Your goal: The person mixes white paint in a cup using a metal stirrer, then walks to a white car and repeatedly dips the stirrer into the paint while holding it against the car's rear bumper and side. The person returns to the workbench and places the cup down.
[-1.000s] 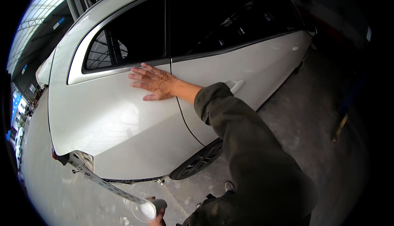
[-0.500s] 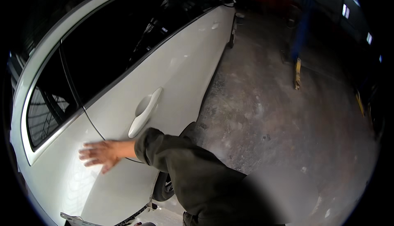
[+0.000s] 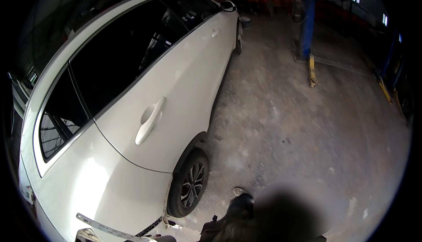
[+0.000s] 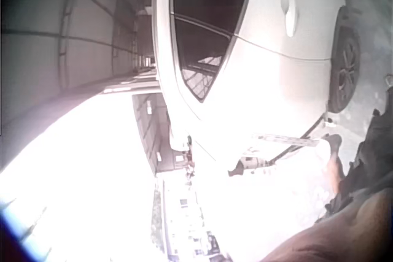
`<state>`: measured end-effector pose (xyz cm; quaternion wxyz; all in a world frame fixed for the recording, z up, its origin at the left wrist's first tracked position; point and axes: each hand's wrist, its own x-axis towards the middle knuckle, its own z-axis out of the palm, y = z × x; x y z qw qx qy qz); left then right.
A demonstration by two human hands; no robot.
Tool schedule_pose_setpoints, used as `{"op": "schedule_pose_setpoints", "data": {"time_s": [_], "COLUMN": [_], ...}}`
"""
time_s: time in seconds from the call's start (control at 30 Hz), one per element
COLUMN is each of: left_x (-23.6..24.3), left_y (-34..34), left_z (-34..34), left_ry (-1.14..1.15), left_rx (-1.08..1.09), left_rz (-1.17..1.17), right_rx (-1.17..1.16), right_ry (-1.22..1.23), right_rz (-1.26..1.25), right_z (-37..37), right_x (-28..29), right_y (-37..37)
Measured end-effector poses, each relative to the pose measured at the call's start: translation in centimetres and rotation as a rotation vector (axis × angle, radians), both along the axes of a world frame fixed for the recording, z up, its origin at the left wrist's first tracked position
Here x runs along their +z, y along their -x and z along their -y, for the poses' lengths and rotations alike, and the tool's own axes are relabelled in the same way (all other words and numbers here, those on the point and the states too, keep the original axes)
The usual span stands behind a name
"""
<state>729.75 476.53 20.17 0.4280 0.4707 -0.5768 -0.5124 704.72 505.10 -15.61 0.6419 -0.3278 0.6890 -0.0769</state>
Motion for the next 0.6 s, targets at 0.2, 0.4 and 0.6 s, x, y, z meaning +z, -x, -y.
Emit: {"op": "schedule_pose_setpoints", "data": {"time_s": [0.2,0.4,0.6], "left_x": [-1.8,-1.5,-0.5], "left_y": [-1.6,1.2,8.1], "left_z": [0.1,-0.3,-1.3], "left_ry": [-0.089,-0.059,-0.088], "left_rx": [-0.082,0.055,0.312], "left_rz": [-0.125,-0.094,-0.207], "right_rx": [-0.671,0.15,0.832], "right_ry": [0.231,1.29,1.956], "right_rz": [0.238,-0.277,-0.866], "right_z": [10.6,34.7,54.6], "right_x": [4.6,33.9,49.0], "right_y": [5.3,11.3,9.9]}}
